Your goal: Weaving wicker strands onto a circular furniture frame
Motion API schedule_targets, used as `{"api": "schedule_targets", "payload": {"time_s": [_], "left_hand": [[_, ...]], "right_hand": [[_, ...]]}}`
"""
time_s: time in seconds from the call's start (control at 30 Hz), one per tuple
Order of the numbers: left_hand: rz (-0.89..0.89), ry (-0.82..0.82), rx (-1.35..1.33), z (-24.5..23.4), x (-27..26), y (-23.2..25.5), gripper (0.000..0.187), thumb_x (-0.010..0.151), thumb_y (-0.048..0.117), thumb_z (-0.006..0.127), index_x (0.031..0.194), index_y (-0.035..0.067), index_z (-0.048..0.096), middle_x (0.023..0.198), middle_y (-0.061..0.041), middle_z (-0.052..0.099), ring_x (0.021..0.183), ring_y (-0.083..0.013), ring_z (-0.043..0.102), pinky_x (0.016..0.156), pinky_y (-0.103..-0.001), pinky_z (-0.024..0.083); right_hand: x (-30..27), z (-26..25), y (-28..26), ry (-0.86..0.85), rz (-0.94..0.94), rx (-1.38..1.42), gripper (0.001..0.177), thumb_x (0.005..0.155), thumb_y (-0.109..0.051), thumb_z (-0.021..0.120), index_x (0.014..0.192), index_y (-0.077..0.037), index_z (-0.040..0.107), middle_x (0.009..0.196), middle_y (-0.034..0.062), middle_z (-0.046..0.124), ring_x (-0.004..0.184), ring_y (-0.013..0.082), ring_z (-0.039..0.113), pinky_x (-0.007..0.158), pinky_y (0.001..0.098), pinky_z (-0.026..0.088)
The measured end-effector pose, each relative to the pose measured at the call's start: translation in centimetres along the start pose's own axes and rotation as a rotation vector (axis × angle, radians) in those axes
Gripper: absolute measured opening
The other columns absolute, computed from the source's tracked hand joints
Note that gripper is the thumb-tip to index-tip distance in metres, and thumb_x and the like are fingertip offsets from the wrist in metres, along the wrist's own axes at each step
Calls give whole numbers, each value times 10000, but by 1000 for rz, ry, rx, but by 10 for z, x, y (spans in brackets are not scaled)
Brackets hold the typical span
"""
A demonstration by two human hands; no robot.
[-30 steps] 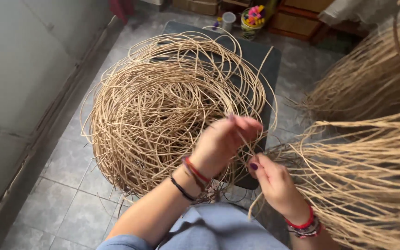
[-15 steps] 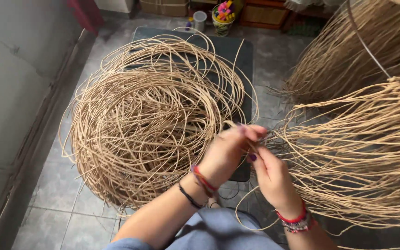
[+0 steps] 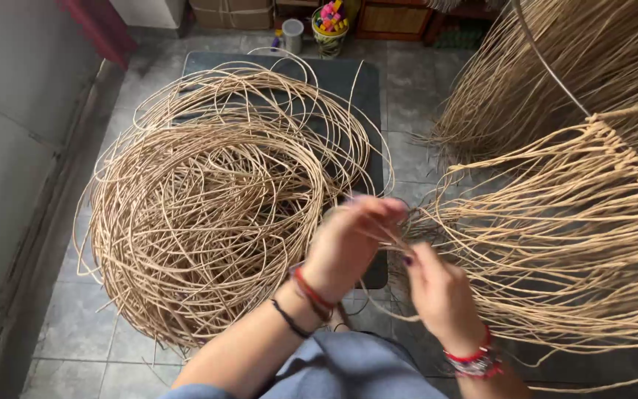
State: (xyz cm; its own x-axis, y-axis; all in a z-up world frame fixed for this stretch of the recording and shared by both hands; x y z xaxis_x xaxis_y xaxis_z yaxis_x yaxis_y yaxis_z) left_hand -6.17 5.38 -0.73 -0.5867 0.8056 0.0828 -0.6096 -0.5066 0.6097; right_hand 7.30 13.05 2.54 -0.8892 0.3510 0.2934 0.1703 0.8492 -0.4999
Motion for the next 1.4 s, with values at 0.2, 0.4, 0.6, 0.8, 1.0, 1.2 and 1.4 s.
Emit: {"api": "schedule_targets", "payload": {"time_s": [0.2, 0.4, 0.6, 0.8, 1.0, 1.2, 1.4], "left_hand": [[15, 293, -135, -26, 1, 6, 464, 1088, 312, 419, 979, 14, 757, 1057, -158, 765, 978, -258, 711, 910, -400, 531], [5, -54, 396, 35, -5, 5, 487, 1105, 360, 374, 1351, 42, 650, 1278, -113, 698, 1121, -180, 631, 1004, -324, 501], [50, 146, 407, 0, -10, 11, 443, 1077, 411, 445, 1042, 86, 744, 728, 51, 484, 676, -57, 406, 618, -229, 299], [-40, -59, 371, 34, -45, -47, 449, 1101, 341, 431, 1311, 27, 672, 1246, -77, 616, 1140, -143, 610, 997, -272, 529], [-25, 75, -259, -1, -38, -21, 486, 1022, 366, 565, 1339, 4, 635, 1241, -122, 679, 1024, -186, 636, 914, -302, 495], [-110, -449, 378, 90, -89, -41, 585, 1112, 488, 356, 1403, 42, 598, 1426, -106, 619, 1279, -191, 584, 1093, -317, 451], [-44, -66, -137, 39, -62, -19, 506, 1042, 378, 523, 1293, -43, 650, 1305, -185, 673, 1146, -251, 618, 1027, -357, 454]], "right_hand": [[-17, -5, 27, -119, 253, 155, 294, 1057, -250, 429, 943, -153, 681, 761, -13, 728, 628, 131, 698, 655, 268, 504], [2, -27, -11, 114, 154, 138, 398, 1057, -120, 438, 1409, -22, 596, 1069, 85, 760, 787, 204, 694, 770, 342, 521], [-14, -50, -1, 185, 276, 420, 427, 1079, -116, 365, 1430, 76, 513, 1427, 200, 612, 1201, 282, 681, 994, 336, 575], [-39, -30, -22, 73, 121, -28, 140, 1011, -28, 472, 1060, -34, 603, 981, 120, 664, 886, 299, 656, 807, 407, 490], [-102, -72, -1, 183, 397, -265, 215, 1096, -158, 468, 968, -123, 637, 864, 3, 719, 805, 272, 703, 800, 400, 495], [-109, -37, -42, 132, 266, -75, 300, 943, 49, 484, 1218, -11, 587, 1090, 216, 677, 969, 423, 666, 834, 479, 494], [-146, -76, -24, 152, 451, -58, 293, 1085, -175, 416, 927, -100, 651, 842, 17, 680, 699, 183, 644, 755, 324, 469]]}}
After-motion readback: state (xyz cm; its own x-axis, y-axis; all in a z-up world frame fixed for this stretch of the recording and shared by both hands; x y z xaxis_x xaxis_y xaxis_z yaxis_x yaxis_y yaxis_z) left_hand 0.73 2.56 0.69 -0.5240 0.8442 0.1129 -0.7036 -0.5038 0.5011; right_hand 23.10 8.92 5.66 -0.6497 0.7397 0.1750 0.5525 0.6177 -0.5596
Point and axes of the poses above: each hand's wrist, its own x-axis towards the middle knuckle, its own z-axis out of the palm, y = z × x, the point moved 7 cm from there along x, towards the middle knuckle
